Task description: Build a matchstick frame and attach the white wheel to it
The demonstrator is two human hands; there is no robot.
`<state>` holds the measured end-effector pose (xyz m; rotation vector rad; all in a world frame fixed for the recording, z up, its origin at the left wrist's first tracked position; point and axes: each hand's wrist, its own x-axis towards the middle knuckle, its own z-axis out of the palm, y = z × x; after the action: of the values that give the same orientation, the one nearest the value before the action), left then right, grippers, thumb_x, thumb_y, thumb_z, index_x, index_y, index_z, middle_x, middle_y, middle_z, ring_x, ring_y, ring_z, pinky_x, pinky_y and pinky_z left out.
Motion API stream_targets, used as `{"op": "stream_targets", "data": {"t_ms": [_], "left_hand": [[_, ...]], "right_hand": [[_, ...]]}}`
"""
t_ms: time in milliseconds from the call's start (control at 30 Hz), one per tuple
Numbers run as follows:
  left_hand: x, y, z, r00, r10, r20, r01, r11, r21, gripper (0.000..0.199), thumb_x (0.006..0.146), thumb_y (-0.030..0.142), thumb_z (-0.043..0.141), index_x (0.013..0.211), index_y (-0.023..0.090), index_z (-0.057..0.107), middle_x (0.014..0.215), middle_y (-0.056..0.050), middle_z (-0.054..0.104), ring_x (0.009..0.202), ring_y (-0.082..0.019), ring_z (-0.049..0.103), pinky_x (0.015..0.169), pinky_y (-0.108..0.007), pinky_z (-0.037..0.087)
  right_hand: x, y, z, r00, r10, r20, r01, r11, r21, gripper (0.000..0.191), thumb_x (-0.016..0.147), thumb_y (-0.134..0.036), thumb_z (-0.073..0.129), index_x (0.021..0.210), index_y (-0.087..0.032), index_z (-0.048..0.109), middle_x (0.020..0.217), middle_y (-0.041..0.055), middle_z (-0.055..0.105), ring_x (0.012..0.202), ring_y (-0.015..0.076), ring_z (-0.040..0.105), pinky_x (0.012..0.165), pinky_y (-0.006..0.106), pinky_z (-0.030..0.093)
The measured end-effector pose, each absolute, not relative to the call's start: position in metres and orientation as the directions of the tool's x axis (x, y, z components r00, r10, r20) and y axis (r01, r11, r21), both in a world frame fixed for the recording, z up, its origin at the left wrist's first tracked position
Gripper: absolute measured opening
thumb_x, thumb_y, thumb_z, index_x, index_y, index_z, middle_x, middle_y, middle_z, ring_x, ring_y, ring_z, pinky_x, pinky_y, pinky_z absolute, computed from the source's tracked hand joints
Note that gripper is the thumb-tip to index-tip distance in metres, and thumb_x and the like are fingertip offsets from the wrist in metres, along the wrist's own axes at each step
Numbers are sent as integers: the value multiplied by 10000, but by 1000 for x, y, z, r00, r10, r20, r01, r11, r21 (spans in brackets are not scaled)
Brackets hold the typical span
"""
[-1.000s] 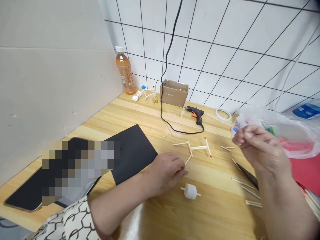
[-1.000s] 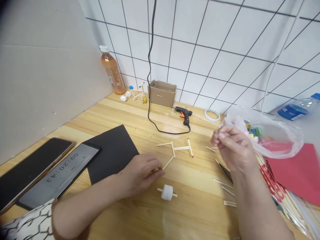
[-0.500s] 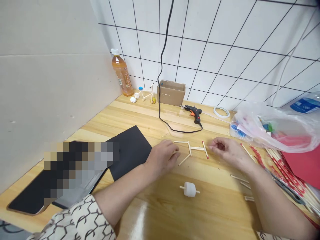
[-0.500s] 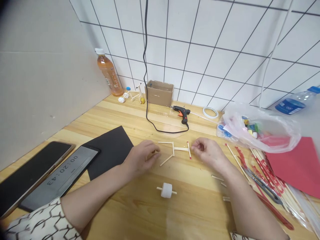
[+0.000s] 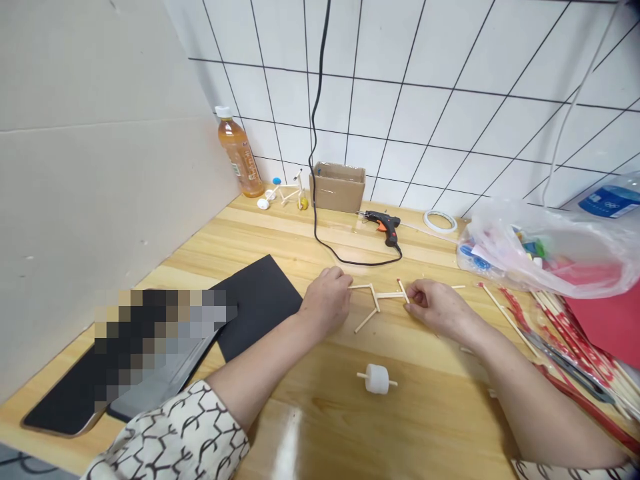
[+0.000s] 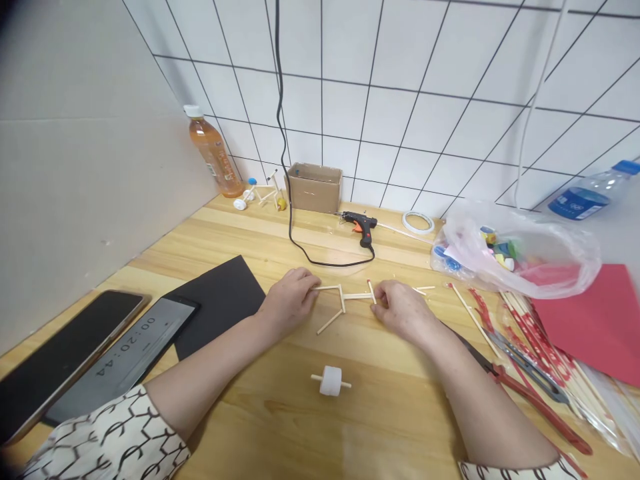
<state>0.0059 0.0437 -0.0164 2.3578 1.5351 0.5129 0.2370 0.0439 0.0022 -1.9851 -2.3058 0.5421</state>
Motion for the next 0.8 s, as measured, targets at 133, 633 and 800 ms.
{"op": "stream_targets", "data": {"t_ms": [133, 633, 800], "left_hand": [[-1, 27, -11, 444, 876, 191, 722, -475, 503, 128, 818, 213, 501, 892, 165, 593, 921, -63, 592, 892, -189, 542, 774, -303, 458], [1, 11, -3, 616, 787, -2, 730, -570, 377, 170, 812, 190, 472, 734, 148, 617, 799, -59, 618, 773, -184, 569, 676, -288, 460], [1, 12, -3, 636, 772, -15, 730, -595, 336, 219, 838, 179, 433, 747, 139, 629, 800, -68, 622, 774, -191, 574, 686, -300, 468]], "right_hand": [[235, 45, 2, -170, 967, -188, 949, 109, -297, 21, 707, -221, 570, 716, -202, 566, 657, 4, 604, 584, 139, 522, 517, 235, 315], [233, 46, 2, -165, 968, -188, 944, 99, -314, 22, 720, -213, 547, 728, -202, 563, 648, -3, 605, 577, 137, 533, 508, 233, 333], [233, 46, 1, -176, 966, -190, 942, 109, -319, 32, 725, -215, 536, 733, -204, 565, 638, -8, 599, 556, 131, 521, 497, 231, 329]]}}
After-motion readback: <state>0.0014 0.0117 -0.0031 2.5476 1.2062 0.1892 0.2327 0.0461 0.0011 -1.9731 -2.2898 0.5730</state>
